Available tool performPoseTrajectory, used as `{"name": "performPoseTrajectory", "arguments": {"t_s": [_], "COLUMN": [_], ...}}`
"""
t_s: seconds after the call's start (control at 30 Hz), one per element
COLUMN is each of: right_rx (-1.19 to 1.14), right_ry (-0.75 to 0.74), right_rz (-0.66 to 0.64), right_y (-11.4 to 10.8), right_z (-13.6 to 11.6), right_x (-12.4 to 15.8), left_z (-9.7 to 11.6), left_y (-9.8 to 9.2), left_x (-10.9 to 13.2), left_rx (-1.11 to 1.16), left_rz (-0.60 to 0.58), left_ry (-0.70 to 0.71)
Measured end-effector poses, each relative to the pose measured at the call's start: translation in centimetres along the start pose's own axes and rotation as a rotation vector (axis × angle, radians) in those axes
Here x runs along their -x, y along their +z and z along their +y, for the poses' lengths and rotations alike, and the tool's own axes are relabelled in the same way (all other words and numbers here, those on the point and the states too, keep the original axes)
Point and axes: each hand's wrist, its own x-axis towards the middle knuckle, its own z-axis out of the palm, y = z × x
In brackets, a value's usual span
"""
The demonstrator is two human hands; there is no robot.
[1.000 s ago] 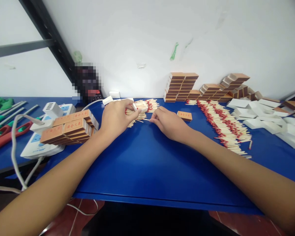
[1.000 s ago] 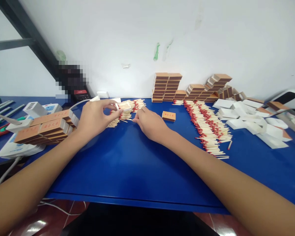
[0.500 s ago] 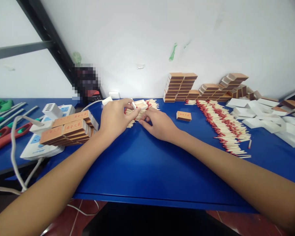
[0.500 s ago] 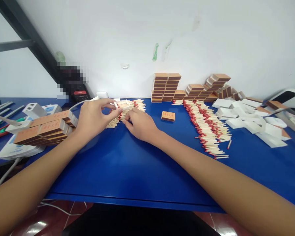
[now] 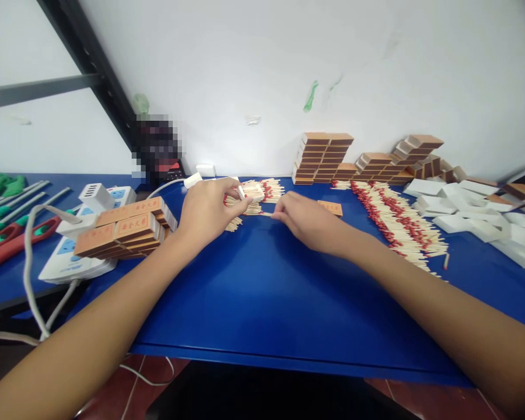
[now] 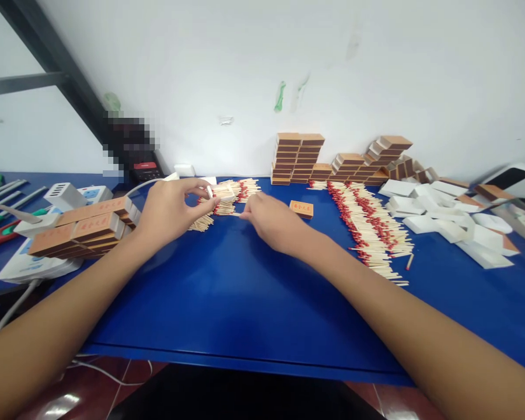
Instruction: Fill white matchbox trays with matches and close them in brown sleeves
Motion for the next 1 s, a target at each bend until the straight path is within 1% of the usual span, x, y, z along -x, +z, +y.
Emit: {"name": "performPoseTrajectory", "arguments": {"t_s": [0.07,0.13,0.27,0.37,0.47,0.53,0.6,0.63,0.67,0.7,0.77,0.83,0.87,1.0], "right_rx": [0.013,0.046,0.095,0.075,0.011,-0.038,-0.091,-0.12,-0.149,-0.176,-0.209,-0.202,-0.188,-0.156], "right_ry": [-0.014,-0.042,-0.111,-0.139,-0.162,-0.152,-0.114,-0.094,-0.08,-0.075,-0.088,-0.108,-0.112,-0.108], "right_rz": [0.089,0.142,0.176,0.219,0.29,0.375,0.479,0.514,0.52,0.492,0.36,0.222,0.182,0.138], "right_y": [-0.6,-0.9,-0.4,-0.2,-0.4,-0.6,-0.4,-0.1,0.2,0.7,1.6,2.5,2.8,3.1], "right_z": [0.8,1.1,0.7,0.4,0.2,0.3,0.3,0.3,0.3,0.3,0.2,0.1,0.0,-0.2], "right_x": [0.2,0.1,-0.3,-0.2,0.0,0.1,0.0,-0.1,-0.2,-0.3,-0.6,-1.0,-1.1,-1.5], "left_z": [-0.1,-0.2,-0.1,0.0,-0.1,-0.1,-0.1,-0.1,0.0,0.1,0.2,0.3,0.3,0.3], "left_y": [0.3,0.6,1.2,1.3,1.2,1.0,0.7,0.4,0.2,0.0,-0.4,-0.5,-0.5,-0.2], "left_x": [0.0,0.1,0.4,0.5,0.4,0.3,0.1,0.0,-0.1,-0.1,-0.2,-0.1,-0.1,0.0], "left_rx": [0.001,0.023,0.123,0.193,0.231,0.264,0.271,0.256,0.229,0.198,0.147,0.115,0.103,0.083], "left_rz": [-0.057,-0.099,-0.118,-0.117,-0.103,-0.088,-0.047,-0.014,0.023,0.056,0.099,0.11,0.111,0.096], "left_ry": [0.055,0.13,0.242,0.268,0.22,0.165,0.083,0.037,-0.007,-0.042,-0.081,-0.089,-0.09,-0.066]}}
